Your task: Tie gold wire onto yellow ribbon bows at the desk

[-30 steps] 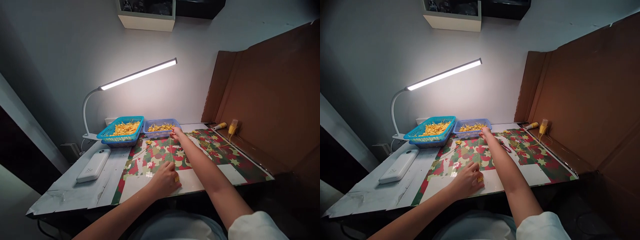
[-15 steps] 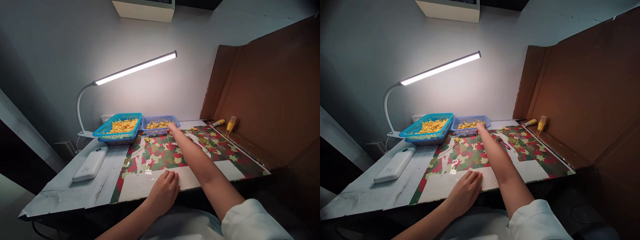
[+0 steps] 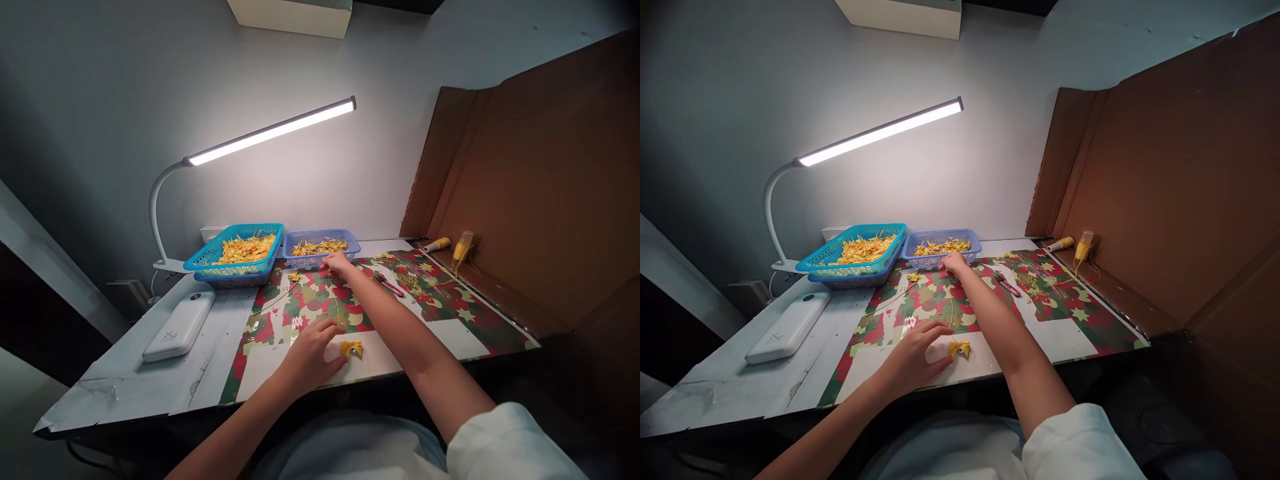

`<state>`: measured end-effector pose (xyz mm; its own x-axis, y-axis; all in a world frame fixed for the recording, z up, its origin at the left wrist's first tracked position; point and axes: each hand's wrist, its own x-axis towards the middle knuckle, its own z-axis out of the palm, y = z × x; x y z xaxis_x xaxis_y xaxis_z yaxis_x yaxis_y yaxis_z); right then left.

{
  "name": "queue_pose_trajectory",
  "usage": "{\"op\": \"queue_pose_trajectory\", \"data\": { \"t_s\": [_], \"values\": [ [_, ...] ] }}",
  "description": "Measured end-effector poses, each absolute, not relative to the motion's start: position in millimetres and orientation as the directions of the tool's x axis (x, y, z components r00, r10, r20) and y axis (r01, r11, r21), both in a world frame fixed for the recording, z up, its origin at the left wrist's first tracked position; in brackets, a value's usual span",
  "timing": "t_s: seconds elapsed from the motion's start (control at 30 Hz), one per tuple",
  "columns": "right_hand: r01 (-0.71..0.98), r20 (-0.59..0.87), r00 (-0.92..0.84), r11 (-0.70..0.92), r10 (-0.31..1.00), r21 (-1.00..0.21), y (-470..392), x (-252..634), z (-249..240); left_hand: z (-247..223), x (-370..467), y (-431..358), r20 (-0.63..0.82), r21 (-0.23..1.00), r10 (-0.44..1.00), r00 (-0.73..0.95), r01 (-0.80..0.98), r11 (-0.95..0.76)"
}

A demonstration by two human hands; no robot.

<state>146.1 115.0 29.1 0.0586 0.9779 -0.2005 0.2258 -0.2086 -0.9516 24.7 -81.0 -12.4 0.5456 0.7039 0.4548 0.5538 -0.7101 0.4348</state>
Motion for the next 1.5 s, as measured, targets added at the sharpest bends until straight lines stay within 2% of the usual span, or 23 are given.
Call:
{"op": "queue_pose_trajectory", "data": {
  "t_s": [0.17, 0.23, 0.27, 0.33, 0.43, 0.5, 0.63, 0.83, 0.97, 1.07, 1.17, 1.2, 1.27, 1.33, 1.37, 1.5],
  "values": [
    [0.400, -0.060, 0.139, -0.112, 0.988, -0.910, 103, 160, 27, -15, 25, -83, 0.435, 0.409, 0.668, 0.604, 0.529, -0.744],
    [0.459, 0.046, 0.147, -0.027, 0.988, -0.888, 87, 170, 28, -17, 27, -85, 0.467, 0.382, 0.638, 0.613, 0.510, -0.770],
    [0.488, 0.111, 0.128, 0.035, 0.986, -0.872, 75, 178, 28, -19, 28, -85, 0.488, 0.368, 0.623, 0.611, 0.503, -0.782],
    [0.587, 0.303, -0.075, 0.288, 0.950, -0.757, 43, 195, 26, -21, 29, -85, 0.528, 0.343, 0.605, 0.596, 0.502, -0.794],
    [0.545, 0.288, -0.452, 0.517, 0.844, -0.660, -14, 223, 19, -23, 31, -84, 0.562, 0.320, 0.606, 0.563, 0.528, -0.787],
    [0.506, 0.262, -0.596, 0.608, 0.759, -0.612, -47, 236, 13, -24, 32, -82, 0.564, 0.305, 0.610, 0.556, 0.546, -0.780],
    [0.569, 0.318, -0.605, 0.676, 0.730, -0.468, -79, 242, -3, -26, 34, -80, 0.542, 0.235, 0.575, 0.612, 0.547, -0.804],
    [0.489, 0.443, -0.646, 0.783, 0.622, -0.386, -73, 244, -20, -28, 33, -82, 0.547, 0.149, 0.533, 0.645, 0.551, -0.821],
    [0.521, 0.461, -0.685, 0.821, 0.565, -0.232, -73, 248, -24, -26, 33, -81, 0.519, 0.117, 0.508, 0.687, 0.532, -0.839],
    [0.533, 0.415, -0.715, 0.823, 0.562, -0.197, -70, 255, -17, -25, 33, -82, 0.495, 0.103, 0.491, 0.716, 0.513, -0.852],
    [0.586, 0.364, -0.663, 0.756, 0.655, -0.292, -46, 277, -5, -23, 32, -86, 0.508, 0.125, 0.493, 0.706, 0.506, -0.853],
    [0.662, 0.370, -0.562, 0.671, 0.740, -0.334, -34, 286, -1, -23, 32, -87, 0.516, 0.132, 0.495, 0.699, 0.507, -0.852],
    [0.843, 0.336, -0.270, 0.390, 0.902, -0.371, -5, 303, 4, -23, 32, -91, 0.528, 0.138, 0.505, 0.683, 0.517, -0.845],
    [0.946, 0.239, -0.057, 0.130, 0.969, -0.299, 20, 314, 5, -22, 31, -93, 0.527, 0.135, 0.523, 0.670, 0.542, -0.830],
    [0.967, 0.196, -0.001, 0.051, 0.981, -0.248, 29, 315, 5, -22, 31, -93, 0.525, 0.134, 0.534, 0.663, 0.555, -0.821],
    [0.991, 0.124, 0.063, -0.047, 0.990, -0.127, 41, 312, -1, -23, 29, -93, 0.524, 0.141, 0.556, 0.646, 0.577, -0.804]
  ]
}}
